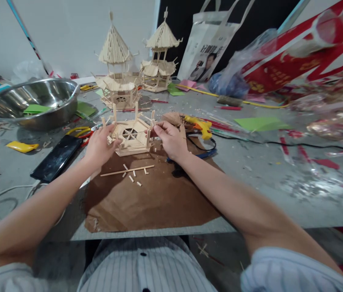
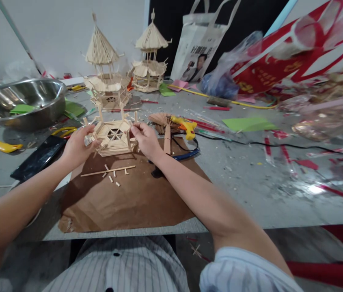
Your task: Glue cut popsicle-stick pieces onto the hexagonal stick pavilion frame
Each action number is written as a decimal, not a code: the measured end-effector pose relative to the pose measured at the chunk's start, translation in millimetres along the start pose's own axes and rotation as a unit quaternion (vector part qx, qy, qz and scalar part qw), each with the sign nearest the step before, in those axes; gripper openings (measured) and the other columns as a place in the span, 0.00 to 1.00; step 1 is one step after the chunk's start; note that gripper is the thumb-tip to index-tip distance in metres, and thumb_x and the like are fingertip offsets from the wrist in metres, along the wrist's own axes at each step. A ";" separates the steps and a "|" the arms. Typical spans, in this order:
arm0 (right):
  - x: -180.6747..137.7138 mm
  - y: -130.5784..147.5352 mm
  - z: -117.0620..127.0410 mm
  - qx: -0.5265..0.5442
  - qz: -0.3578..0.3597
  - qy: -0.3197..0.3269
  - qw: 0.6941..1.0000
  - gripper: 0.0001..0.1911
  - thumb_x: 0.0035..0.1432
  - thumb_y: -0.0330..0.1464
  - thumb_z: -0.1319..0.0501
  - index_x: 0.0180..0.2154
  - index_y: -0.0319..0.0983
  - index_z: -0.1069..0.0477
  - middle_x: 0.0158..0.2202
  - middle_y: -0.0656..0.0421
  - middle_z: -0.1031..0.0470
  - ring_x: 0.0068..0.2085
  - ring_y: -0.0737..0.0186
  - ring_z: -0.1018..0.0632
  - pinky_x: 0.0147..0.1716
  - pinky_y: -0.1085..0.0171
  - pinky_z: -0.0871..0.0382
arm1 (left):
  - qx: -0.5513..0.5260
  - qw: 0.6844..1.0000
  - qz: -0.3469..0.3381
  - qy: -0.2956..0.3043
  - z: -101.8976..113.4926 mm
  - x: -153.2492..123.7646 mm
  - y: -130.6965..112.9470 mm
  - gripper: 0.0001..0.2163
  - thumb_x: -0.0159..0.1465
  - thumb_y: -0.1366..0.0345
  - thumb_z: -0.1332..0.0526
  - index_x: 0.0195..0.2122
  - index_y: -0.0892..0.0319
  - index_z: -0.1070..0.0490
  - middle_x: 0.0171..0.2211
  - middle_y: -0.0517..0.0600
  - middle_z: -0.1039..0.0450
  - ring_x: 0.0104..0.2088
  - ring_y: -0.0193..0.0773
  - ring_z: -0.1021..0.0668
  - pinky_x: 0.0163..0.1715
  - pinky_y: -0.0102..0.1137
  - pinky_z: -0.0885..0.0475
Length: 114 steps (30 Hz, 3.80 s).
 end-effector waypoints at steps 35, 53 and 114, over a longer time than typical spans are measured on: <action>-58.7 16.3 -16.0 -0.431 0.067 0.094 0.895 0.09 0.55 0.35 0.43 0.32 0.39 0.26 0.31 0.57 0.23 0.32 0.62 0.25 0.31 0.66 0.39 | -0.307 0.924 0.126 0.191 -27.1 -29.2 -67.0 0.13 0.61 0.59 0.49 0.25 0.61 0.34 0.12 0.41 0.38 0.13 0.27 0.31 0.15 0.21 0.41; -57.9 8.5 -9.4 -0.354 0.116 0.085 0.924 0.10 0.52 0.33 0.40 0.37 0.37 0.25 0.32 0.56 0.22 0.32 0.64 0.23 0.32 0.68 0.33 | -0.400 0.844 0.137 0.331 -27.1 -33.8 -61.5 0.09 0.61 0.65 0.47 0.34 0.64 0.30 0.28 0.49 0.26 0.15 0.24 0.29 0.14 0.20 0.33; -65.9 12.2 -18.0 -0.380 0.091 0.102 0.915 0.13 0.54 0.27 0.47 0.36 0.39 0.24 0.30 0.59 0.21 0.31 0.65 0.22 0.31 0.69 0.34 | 0.068 0.978 -0.095 0.172 -27.9 -49.1 -68.2 0.14 0.64 0.63 0.54 0.38 0.62 0.30 0.32 0.55 0.24 0.31 0.39 0.23 0.28 0.29 0.35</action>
Point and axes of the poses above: each hand's wrist, its own x-axis towards the middle knuckle, its own z-axis out of the back of the hand, y = z × x, the point moved 2 cm from there along x, towards the middle knuckle
